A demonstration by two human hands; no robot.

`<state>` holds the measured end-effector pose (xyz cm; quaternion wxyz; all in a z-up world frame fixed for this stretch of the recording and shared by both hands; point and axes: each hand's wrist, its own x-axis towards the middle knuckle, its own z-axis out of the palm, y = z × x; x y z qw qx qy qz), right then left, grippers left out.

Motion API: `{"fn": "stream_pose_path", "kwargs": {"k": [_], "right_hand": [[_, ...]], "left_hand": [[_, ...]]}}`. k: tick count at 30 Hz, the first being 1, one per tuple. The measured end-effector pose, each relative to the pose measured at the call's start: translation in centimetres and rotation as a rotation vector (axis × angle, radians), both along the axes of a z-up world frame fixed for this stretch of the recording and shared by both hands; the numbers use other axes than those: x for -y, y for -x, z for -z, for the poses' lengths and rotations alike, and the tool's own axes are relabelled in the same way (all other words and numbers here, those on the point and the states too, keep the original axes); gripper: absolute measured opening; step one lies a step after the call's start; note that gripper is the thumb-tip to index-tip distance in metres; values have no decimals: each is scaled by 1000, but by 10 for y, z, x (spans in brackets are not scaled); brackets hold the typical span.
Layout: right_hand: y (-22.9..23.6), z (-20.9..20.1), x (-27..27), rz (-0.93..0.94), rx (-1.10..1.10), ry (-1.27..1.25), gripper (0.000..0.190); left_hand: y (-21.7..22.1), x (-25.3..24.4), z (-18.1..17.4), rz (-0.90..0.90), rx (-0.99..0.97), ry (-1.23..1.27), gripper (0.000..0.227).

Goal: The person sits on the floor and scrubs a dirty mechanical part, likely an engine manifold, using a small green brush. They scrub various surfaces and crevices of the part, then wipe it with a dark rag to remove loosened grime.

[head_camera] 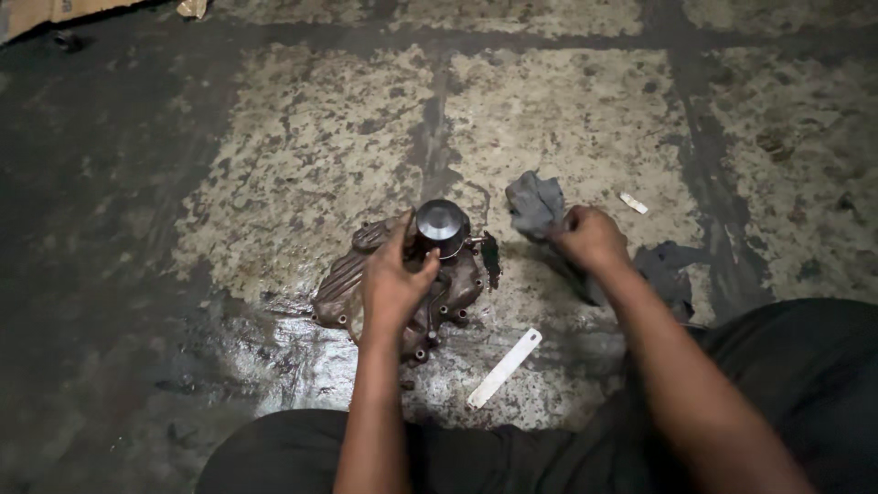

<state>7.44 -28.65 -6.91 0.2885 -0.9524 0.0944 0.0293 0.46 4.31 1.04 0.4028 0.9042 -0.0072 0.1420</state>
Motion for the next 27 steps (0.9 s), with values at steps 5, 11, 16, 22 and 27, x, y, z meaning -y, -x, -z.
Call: {"fn": "stream_pose_path", "kwargs": {"k": [5,11,16,22,27], "right_hand": [[-8,5,19,-49,127,-1018,15],[-15,-2,33,49,81,-1019,11],[-8,-6,53,127,58,-941,18],[-3,-64,74,138,132,-780,30],[1,-174,105,-19,366,-788,40]], "left_hand": [[1,1,0,29,24,53,72],[3,2,-2,15,-9,68,71],[0,2,-3,21,-9,65,70],[-1,1,2,18,-40,71,71],[-5,2,10,5,35,22,69]]}}
